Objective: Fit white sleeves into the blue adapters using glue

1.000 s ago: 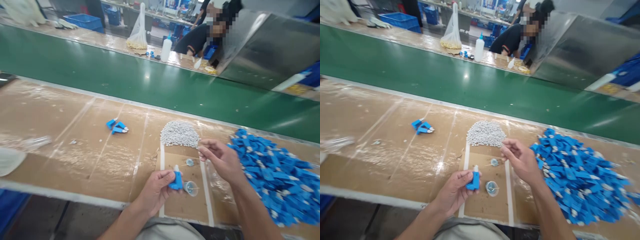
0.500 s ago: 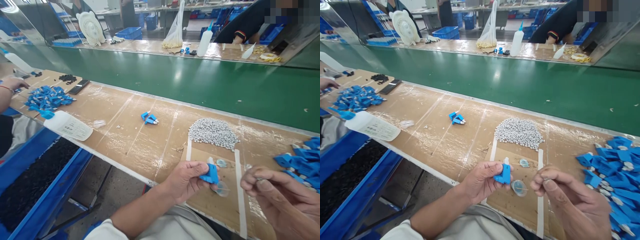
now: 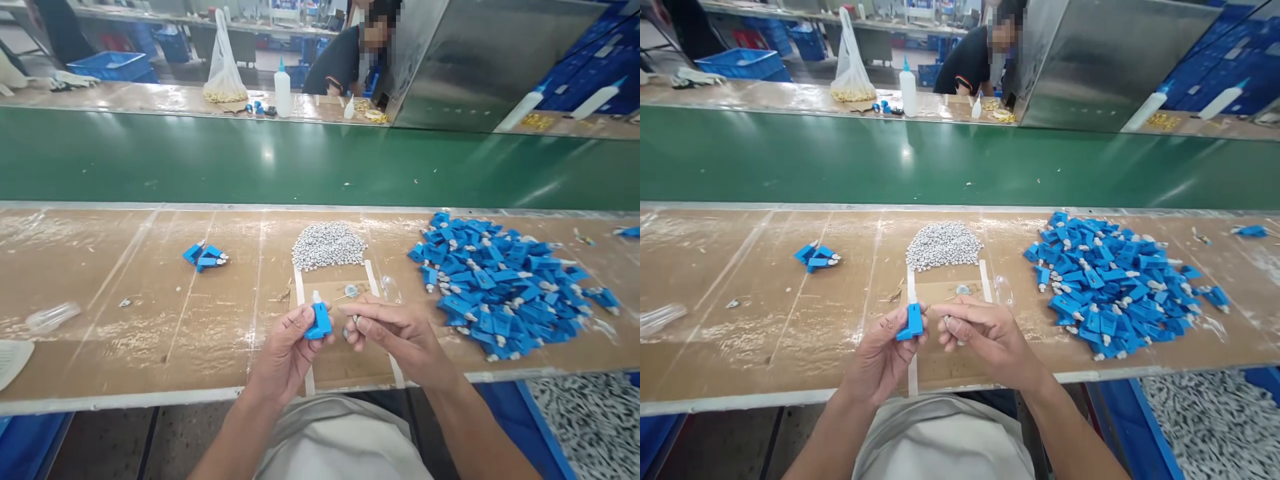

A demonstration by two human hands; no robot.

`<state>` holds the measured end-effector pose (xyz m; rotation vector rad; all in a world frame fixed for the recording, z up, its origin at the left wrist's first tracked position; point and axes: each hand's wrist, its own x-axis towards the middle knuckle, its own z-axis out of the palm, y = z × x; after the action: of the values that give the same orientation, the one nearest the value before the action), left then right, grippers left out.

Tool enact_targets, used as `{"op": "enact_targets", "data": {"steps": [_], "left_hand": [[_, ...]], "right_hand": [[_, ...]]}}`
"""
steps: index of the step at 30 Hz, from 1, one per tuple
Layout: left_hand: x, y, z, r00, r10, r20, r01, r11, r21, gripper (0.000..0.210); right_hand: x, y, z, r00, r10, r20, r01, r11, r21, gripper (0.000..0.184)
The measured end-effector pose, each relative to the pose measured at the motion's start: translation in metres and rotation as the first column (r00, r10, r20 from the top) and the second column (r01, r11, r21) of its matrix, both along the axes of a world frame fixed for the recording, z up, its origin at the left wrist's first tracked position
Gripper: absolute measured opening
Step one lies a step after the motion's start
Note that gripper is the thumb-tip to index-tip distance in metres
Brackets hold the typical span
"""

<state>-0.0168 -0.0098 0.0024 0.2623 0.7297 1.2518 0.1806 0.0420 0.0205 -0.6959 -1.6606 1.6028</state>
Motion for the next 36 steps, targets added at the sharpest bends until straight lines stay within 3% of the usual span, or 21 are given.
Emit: {"op": "enact_targets", "data": {"steps": [5, 12, 22, 29, 36], "left_hand": [[0.000, -0.001, -0.003, 1.000, 0.009, -0.026, -0.009, 1.000, 0.003, 0.035], [0.002, -0.003, -0.007, 0.996, -0.002, -0.091, 0.004, 1.000, 0.025, 0.034], [0.009, -0.002, -0.006, 0.974, -0.042, -0.224, 0.078, 0.985, 0.154, 0.033], [0.009, -0.002, -0.014, 0.960, -0.038, -0.277, 0.113, 0.958, 0.263, 0.026], [0.008, 0.000, -0.023, 0.939, -0.016, -0.343, 0.126, 0.945, 0.301, 0.025]], "right_hand": [[-0.003, 0.000, 0.001, 0.995, -0.098, -0.024, 0.098, 0.995, 0.012, 0.025], [-0.004, -0.001, -0.002, 0.981, -0.194, -0.013, 0.186, 0.959, -0.215, 0.016], [-0.003, 0.000, -0.007, 0.987, -0.156, -0.035, 0.142, 0.956, -0.256, 0.007], [-0.006, -0.003, -0.008, 0.985, -0.161, -0.062, 0.136, 0.945, -0.297, 0.011], [-0.010, -0.010, 0.000, 0.981, -0.195, 0.014, 0.193, 0.955, -0.224, 0.009]]}}
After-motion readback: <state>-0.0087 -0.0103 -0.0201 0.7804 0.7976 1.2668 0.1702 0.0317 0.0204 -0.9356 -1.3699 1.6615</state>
